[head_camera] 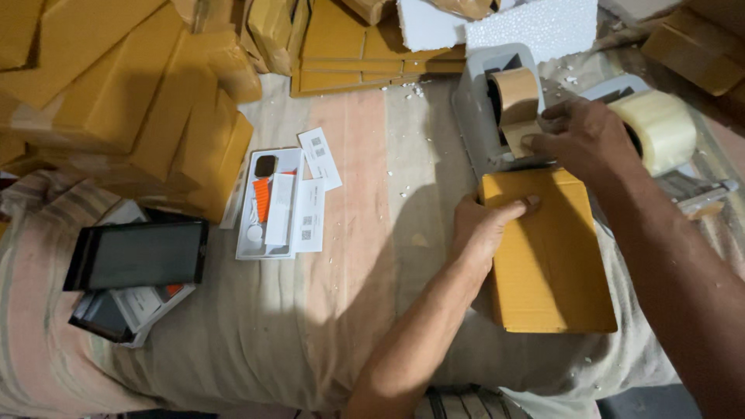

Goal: The person places a smartwatch and accessories into a white box, then seals a small cardboard box with packing tape. They then open another white box and arrange a smartwatch, charging cable, and orange wristband inside.

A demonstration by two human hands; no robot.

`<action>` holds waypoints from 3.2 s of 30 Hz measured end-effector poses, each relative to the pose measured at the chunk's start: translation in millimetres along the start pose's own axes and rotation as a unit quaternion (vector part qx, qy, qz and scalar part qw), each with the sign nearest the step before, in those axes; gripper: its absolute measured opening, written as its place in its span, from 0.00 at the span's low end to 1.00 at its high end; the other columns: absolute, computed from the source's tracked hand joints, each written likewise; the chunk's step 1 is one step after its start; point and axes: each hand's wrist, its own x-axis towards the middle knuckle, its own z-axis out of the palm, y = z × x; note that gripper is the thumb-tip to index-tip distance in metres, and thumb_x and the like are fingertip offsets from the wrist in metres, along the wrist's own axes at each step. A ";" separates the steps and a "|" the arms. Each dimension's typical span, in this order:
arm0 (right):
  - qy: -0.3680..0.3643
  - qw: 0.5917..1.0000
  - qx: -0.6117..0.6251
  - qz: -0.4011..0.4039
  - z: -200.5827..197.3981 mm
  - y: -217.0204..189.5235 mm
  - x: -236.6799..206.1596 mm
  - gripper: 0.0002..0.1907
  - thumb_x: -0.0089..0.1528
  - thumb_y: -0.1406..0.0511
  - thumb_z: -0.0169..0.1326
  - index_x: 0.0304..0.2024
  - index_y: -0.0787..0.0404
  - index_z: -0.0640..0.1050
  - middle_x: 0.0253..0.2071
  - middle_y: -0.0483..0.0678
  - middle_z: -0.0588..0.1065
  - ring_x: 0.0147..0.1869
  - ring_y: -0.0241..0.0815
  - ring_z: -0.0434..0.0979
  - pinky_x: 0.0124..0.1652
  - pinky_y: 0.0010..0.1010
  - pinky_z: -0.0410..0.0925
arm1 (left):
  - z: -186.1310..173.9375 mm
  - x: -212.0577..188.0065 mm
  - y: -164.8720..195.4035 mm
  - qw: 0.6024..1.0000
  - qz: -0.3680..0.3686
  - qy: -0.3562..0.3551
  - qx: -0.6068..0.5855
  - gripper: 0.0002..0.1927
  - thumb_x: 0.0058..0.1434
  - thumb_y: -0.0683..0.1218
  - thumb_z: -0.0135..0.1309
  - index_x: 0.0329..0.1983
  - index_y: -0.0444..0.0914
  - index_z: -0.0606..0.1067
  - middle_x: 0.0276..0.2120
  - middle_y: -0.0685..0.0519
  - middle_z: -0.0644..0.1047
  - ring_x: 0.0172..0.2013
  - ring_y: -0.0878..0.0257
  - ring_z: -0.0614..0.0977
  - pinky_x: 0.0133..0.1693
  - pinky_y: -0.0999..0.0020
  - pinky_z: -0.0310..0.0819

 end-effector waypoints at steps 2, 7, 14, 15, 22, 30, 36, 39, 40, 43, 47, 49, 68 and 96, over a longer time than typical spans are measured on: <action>-0.002 0.999 0.002 0.044 -4.7 -11.0 -3.5 0.28 0.55 0.61 0.67 0.55 0.67 0.80 0.46 0.60 0.81 0.48 0.51 0.82 0.50 0.40 0.72 | -0.3 0.9 -1.6 1.000 -0.008 0.006 -0.006 0.20 0.50 0.44 0.68 0.43 0.30 0.79 0.35 0.45 0.83 0.33 0.59 0.85 0.36 0.64 0.82; 0.003 0.992 0.107 0.073 -30.7 -46.6 -25.8 0.24 0.58 0.62 0.67 0.53 0.68 0.82 0.46 0.57 0.82 0.47 0.49 0.82 0.50 0.39 0.72 | 0.5 -7.4 10.2 0.999 -0.014 0.025 0.038 0.21 0.48 0.43 0.69 0.43 0.28 0.79 0.36 0.44 0.83 0.34 0.58 0.84 0.36 0.64 0.80; -0.014 0.944 0.297 0.141 -30.2 -32.4 -78.2 0.17 0.60 0.72 0.61 0.48 0.79 0.76 0.41 0.65 0.80 0.40 0.52 0.85 0.42 0.31 0.79 | 3.3 -20.0 19.6 0.998 -0.026 -0.004 0.055 0.23 0.48 0.46 0.70 0.44 0.29 0.79 0.36 0.44 0.83 0.34 0.58 0.85 0.36 0.64 0.80; -0.017 0.929 0.343 0.141 -27.0 -26.7 -82.1 0.16 0.60 0.74 0.59 0.48 0.80 0.75 0.42 0.66 0.79 0.40 0.52 0.86 0.42 0.30 0.80 | 2.4 -22.3 16.4 0.999 -0.009 -0.004 0.041 0.23 0.49 0.46 0.70 0.45 0.29 0.79 0.37 0.45 0.83 0.34 0.59 0.85 0.37 0.64 0.80; -0.022 0.909 0.397 0.122 -18.9 -12.8 -86.1 0.27 0.61 0.75 0.57 0.61 0.79 0.65 0.45 0.65 0.77 0.42 0.54 0.85 0.42 0.33 0.80 | -2.3 -20.5 -4.0 1.000 0.022 -0.014 -0.005 0.22 0.50 0.44 0.70 0.45 0.30 0.78 0.39 0.46 0.82 0.36 0.60 0.84 0.38 0.64 0.80; 0.040 0.969 0.236 0.054 -8.1 -20.5 -94.4 0.41 0.56 0.73 0.64 0.67 0.74 0.59 0.48 0.59 0.74 0.46 0.49 0.83 0.41 0.35 0.80 | -3.4 -24.5 -2.5 0.999 0.037 -0.035 -0.014 0.23 0.52 0.44 0.70 0.48 0.28 0.78 0.40 0.46 0.82 0.37 0.60 0.84 0.39 0.64 0.80; 0.092 0.995 0.043 -0.018 -0.8 -18.2 -95.7 0.39 0.53 0.65 0.74 0.59 0.75 0.67 0.45 0.60 0.78 0.47 0.50 0.81 0.42 0.37 0.75 | -2.2 -29.8 3.3 0.998 0.059 -0.022 0.031 0.24 0.51 0.44 0.70 0.48 0.30 0.78 0.42 0.46 0.83 0.39 0.60 0.84 0.41 0.64 0.80; 0.077 0.997 0.010 0.006 -0.7 -18.6 -95.8 0.41 0.51 0.61 0.72 0.57 0.75 0.67 0.45 0.62 0.78 0.43 0.51 0.83 0.39 0.38 0.76 | -2.4 -28.8 3.4 0.996 0.072 -0.009 0.046 0.24 0.51 0.45 0.70 0.48 0.30 0.77 0.42 0.46 0.83 0.40 0.60 0.84 0.41 0.65 0.79; 0.087 0.995 -0.050 0.000 -0.4 -18.6 -97.7 0.41 0.51 0.57 0.73 0.56 0.74 0.68 0.44 0.62 0.78 0.43 0.53 0.83 0.39 0.42 0.75 | -2.8 -28.8 2.6 0.997 0.073 -0.020 0.034 0.24 0.50 0.45 0.71 0.48 0.30 0.77 0.42 0.46 0.83 0.39 0.60 0.84 0.41 0.65 0.79; 0.110 0.976 -0.188 -0.003 0.0 -18.1 -106.2 0.42 0.53 0.48 0.72 0.54 0.71 0.71 0.42 0.63 0.80 0.42 0.58 0.82 0.40 0.48 0.73 | -6.0 -28.4 -0.6 0.997 0.069 -0.040 0.020 0.26 0.49 0.48 0.71 0.47 0.29 0.78 0.41 0.46 0.83 0.38 0.59 0.84 0.40 0.64 0.80; 0.137 0.963 -0.229 0.045 1.3 -19.8 -120.9 0.44 0.54 0.42 0.70 0.54 0.70 0.72 0.44 0.65 0.78 0.39 0.59 0.81 0.36 0.48 0.72 | -6.5 -25.9 -2.1 0.995 0.085 -0.049 0.035 0.30 0.52 0.56 0.71 0.46 0.27 0.79 0.39 0.45 0.82 0.37 0.59 0.83 0.38 0.64 0.79; 0.164 0.953 -0.251 0.042 0.8 -24.7 -125.2 0.44 0.54 0.41 0.70 0.53 0.71 0.73 0.44 0.66 0.77 0.41 0.59 0.81 0.35 0.48 0.72 | -4.4 -25.6 -0.7 0.993 0.093 -0.004 0.067 0.33 0.53 0.58 0.71 0.49 0.28 0.76 0.41 0.46 0.81 0.39 0.60 0.82 0.41 0.66 0.78; 0.168 0.932 0.316 -0.061 -9.8 -16.6 -150.4 0.34 0.60 0.52 0.64 0.58 0.70 0.72 0.48 0.53 0.78 0.49 0.42 0.79 0.48 0.33 0.73 | 15.9 -81.7 78.8 0.954 0.254 -0.152 0.046 0.30 0.60 0.54 0.67 0.55 0.34 0.68 0.44 0.50 0.77 0.43 0.66 0.80 0.45 0.70 0.79; 0.343 0.863 0.284 -0.239 39.6 4.6 -192.4 0.42 0.69 0.37 0.53 0.60 0.68 0.67 0.56 0.50 0.71 0.57 0.36 0.71 0.61 0.28 0.67 | 4.5 -114.6 53.6 0.869 0.449 -0.096 0.184 0.40 0.54 0.62 0.72 0.56 0.35 0.66 0.43 0.49 0.79 0.44 0.63 0.84 0.46 0.68 0.82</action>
